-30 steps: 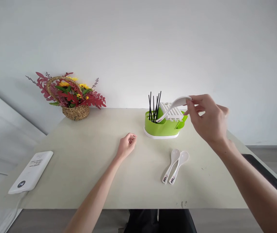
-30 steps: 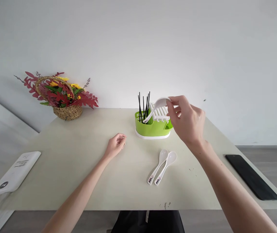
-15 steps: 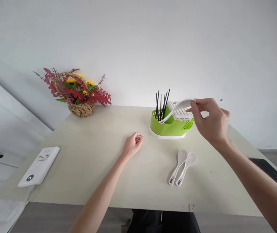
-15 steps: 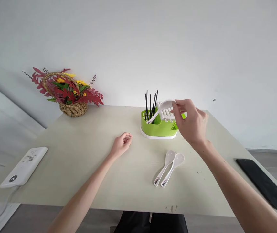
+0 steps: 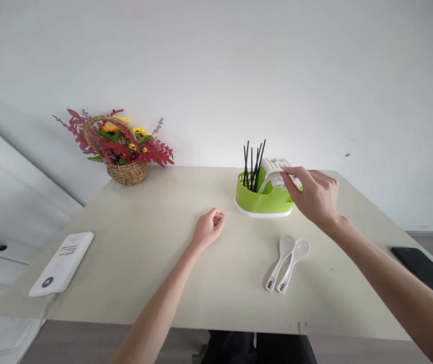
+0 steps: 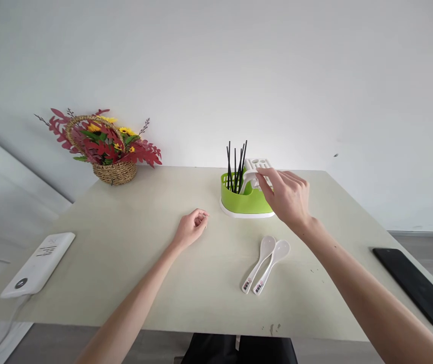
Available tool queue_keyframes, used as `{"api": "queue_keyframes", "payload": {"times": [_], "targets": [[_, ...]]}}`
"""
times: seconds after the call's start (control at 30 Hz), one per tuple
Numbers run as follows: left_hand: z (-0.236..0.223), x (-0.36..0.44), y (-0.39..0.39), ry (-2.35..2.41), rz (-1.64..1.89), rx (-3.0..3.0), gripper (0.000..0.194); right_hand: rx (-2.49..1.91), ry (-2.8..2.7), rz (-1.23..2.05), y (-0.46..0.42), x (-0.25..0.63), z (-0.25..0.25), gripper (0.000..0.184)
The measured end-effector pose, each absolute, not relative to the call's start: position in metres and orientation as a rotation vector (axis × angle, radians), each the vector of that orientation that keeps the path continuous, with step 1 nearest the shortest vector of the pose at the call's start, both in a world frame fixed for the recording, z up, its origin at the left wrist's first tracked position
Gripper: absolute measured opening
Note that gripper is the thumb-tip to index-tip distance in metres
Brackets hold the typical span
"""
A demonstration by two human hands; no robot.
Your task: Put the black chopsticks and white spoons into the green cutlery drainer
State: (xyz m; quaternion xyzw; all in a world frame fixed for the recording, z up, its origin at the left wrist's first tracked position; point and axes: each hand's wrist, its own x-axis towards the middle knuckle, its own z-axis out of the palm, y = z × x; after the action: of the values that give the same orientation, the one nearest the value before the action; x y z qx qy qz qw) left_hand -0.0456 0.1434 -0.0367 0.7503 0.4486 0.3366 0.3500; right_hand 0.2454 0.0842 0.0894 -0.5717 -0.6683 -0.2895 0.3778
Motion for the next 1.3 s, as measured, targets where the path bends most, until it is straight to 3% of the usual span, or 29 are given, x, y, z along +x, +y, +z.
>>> {"api": "queue_keyframes", "payload": {"times": [0.37, 1.3], "targets": [[-0.039, -0.046, 0.145, 1.176, 0.840, 1.959, 0.020, -1.156, -1.862, -0.716, 0.090, 0.243, 0.073, 0.016], [-0.039, -0.046, 0.145, 1.187, 0.819, 2.060, 0.019, -1.245, -1.954, -0.580, 0.073, 0.240, 0.061, 0.013]]}}
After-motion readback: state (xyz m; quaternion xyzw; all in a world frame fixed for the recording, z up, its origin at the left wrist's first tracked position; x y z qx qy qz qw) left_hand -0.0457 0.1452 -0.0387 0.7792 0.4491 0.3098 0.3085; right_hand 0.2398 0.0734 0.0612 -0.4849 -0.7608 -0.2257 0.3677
